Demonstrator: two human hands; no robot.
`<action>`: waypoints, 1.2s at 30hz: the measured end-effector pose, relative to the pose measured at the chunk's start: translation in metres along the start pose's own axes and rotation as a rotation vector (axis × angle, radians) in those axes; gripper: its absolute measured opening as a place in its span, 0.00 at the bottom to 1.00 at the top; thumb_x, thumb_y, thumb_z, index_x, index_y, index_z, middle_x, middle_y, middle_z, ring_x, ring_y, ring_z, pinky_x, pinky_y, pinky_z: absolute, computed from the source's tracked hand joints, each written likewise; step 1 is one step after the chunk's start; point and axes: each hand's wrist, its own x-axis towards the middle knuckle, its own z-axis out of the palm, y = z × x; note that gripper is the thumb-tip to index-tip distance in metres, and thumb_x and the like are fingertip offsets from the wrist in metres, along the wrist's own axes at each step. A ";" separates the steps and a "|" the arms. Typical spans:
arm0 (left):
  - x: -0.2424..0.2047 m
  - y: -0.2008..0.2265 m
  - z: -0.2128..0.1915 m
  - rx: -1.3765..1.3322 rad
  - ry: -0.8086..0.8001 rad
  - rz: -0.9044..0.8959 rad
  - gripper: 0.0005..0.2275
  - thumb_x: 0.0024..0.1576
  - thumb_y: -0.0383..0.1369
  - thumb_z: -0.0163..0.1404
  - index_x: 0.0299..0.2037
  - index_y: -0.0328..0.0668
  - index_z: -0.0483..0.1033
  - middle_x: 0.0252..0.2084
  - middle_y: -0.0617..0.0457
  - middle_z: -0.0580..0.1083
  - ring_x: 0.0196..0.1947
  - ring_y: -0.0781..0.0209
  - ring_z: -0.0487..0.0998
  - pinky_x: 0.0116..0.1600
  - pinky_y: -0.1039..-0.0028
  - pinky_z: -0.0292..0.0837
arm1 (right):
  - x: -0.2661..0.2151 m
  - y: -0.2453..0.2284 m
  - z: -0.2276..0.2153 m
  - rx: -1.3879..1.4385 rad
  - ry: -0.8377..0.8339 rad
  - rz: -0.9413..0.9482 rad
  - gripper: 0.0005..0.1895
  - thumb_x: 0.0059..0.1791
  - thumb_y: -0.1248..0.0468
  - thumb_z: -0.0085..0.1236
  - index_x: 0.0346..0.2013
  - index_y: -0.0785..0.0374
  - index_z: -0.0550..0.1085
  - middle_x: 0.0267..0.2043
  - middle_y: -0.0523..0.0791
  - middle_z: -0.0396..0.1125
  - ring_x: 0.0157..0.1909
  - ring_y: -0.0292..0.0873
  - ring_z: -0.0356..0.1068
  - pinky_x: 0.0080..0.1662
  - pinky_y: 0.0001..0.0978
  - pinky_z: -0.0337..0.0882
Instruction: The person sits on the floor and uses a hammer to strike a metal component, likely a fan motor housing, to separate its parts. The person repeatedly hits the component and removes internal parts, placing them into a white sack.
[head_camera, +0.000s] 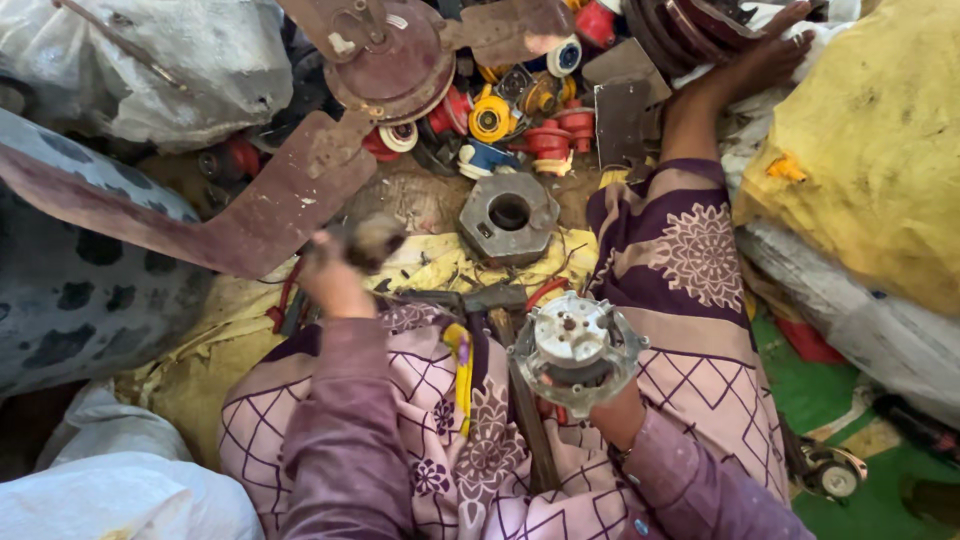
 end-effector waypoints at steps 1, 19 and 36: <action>0.005 0.008 -0.005 -0.060 -0.052 -0.031 0.17 0.64 0.42 0.53 0.38 0.31 0.79 0.33 0.56 0.76 0.32 0.61 0.72 0.39 0.65 0.68 | 0.000 -0.003 0.002 0.047 0.001 0.067 0.20 0.42 0.73 0.66 0.47 0.70 0.74 0.36 0.50 0.74 0.31 0.46 0.75 0.32 0.39 0.76; -0.119 0.122 0.016 0.351 -0.804 0.967 0.10 0.53 0.37 0.59 0.32 0.37 0.81 0.42 0.45 0.78 0.46 0.46 0.78 0.54 0.60 0.74 | 0.022 0.017 0.002 -0.343 0.224 0.240 0.35 0.40 0.67 0.70 0.60 0.69 0.69 0.46 0.48 0.74 0.43 0.38 0.73 0.46 0.30 0.74; -0.177 0.041 0.029 0.058 -0.921 -0.210 0.21 0.59 0.42 0.58 0.54 0.30 0.75 0.47 0.48 0.78 0.46 0.60 0.77 0.53 0.71 0.73 | 0.001 -0.018 0.048 -0.255 0.146 0.082 0.44 0.46 0.64 0.62 0.73 0.64 0.51 0.61 0.47 0.70 0.38 0.37 0.70 0.37 0.28 0.72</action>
